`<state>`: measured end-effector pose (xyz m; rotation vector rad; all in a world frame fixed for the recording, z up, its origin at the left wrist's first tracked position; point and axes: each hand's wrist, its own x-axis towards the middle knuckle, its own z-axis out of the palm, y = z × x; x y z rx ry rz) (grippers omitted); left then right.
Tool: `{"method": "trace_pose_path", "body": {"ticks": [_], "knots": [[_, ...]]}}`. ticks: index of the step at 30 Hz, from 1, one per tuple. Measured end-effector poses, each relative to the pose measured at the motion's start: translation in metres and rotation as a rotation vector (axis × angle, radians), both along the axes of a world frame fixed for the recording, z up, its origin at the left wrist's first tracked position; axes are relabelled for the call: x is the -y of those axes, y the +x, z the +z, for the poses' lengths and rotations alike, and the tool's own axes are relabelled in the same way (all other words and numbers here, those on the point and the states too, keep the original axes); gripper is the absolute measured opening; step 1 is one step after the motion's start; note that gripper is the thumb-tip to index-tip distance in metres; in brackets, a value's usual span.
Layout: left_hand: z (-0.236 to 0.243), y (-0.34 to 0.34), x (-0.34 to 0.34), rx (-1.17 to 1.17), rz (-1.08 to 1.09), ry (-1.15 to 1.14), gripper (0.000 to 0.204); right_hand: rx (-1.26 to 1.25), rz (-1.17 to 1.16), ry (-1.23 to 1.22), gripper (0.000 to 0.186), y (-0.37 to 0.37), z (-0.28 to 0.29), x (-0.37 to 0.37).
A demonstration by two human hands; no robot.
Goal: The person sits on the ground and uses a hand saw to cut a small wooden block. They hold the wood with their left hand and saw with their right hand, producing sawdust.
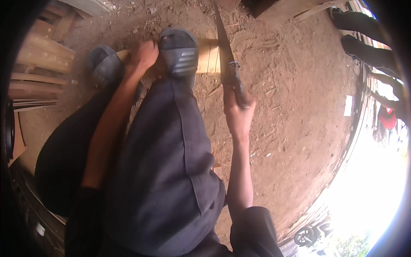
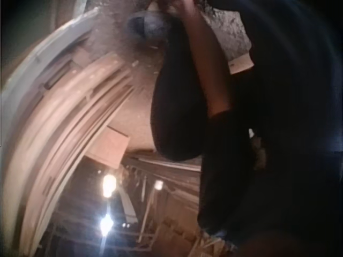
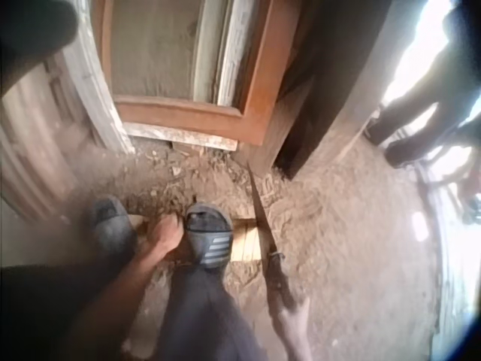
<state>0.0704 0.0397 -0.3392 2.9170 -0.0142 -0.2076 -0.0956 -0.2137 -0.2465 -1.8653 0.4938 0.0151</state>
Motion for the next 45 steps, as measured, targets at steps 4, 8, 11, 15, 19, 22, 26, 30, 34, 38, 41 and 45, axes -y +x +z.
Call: {"method": "trace_pose_path", "body": {"ticks": [4,8,11,15,19,22,26,30,34,38,41,45], "knots": [[0.009,-0.003,-0.016,0.039,0.053,0.091,0.038,0.028,0.055,-0.081,0.017,-0.09,0.034,-0.008],[0.012,0.0,-0.009,-0.003,0.053,0.061,0.038,-0.002,0.062,-0.185,0.02,-0.098,0.054,0.0],[0.01,-0.001,-0.007,0.052,0.042,0.046,0.037,0.15,0.098,-0.242,0.022,-0.066,0.012,0.014],[0.021,0.003,0.0,-0.028,-0.022,0.037,0.036,0.071,-0.005,0.056,0.023,0.045,-0.018,-0.008],[0.02,0.006,-0.012,0.08,0.005,0.073,0.037,0.04,0.029,0.03,0.021,-0.003,-0.013,-0.009],[0.014,0.003,-0.014,0.016,0.018,0.062,0.036,0.04,0.098,-0.151,0.018,-0.095,0.03,0.005],[0.01,0.0,-0.013,0.041,0.02,0.064,0.036,-0.029,0.048,-0.088,0.024,-0.117,0.048,-0.005],[0.017,-0.001,0.006,0.05,0.019,0.07,0.038,0.057,0.09,-0.267,0.018,-0.019,-0.014,0.01],[0.023,0.006,-0.002,-0.07,0.029,0.013,0.039,0.026,0.018,0.044,0.018,0.023,-0.007,-0.013],[0.004,-0.003,-0.016,0.019,0.029,0.008,0.039,0.028,0.107,-0.1,0.015,-0.084,0.02,0.013],[0.011,-0.001,-0.008,-0.017,0.043,0.046,0.039,0.003,0.103,-0.1,0.019,-0.099,0.053,0.009],[0.005,-0.003,-0.014,0.075,0.031,0.095,0.038,0.086,0.14,-0.202,0.021,-0.061,0.023,0.003]]}}
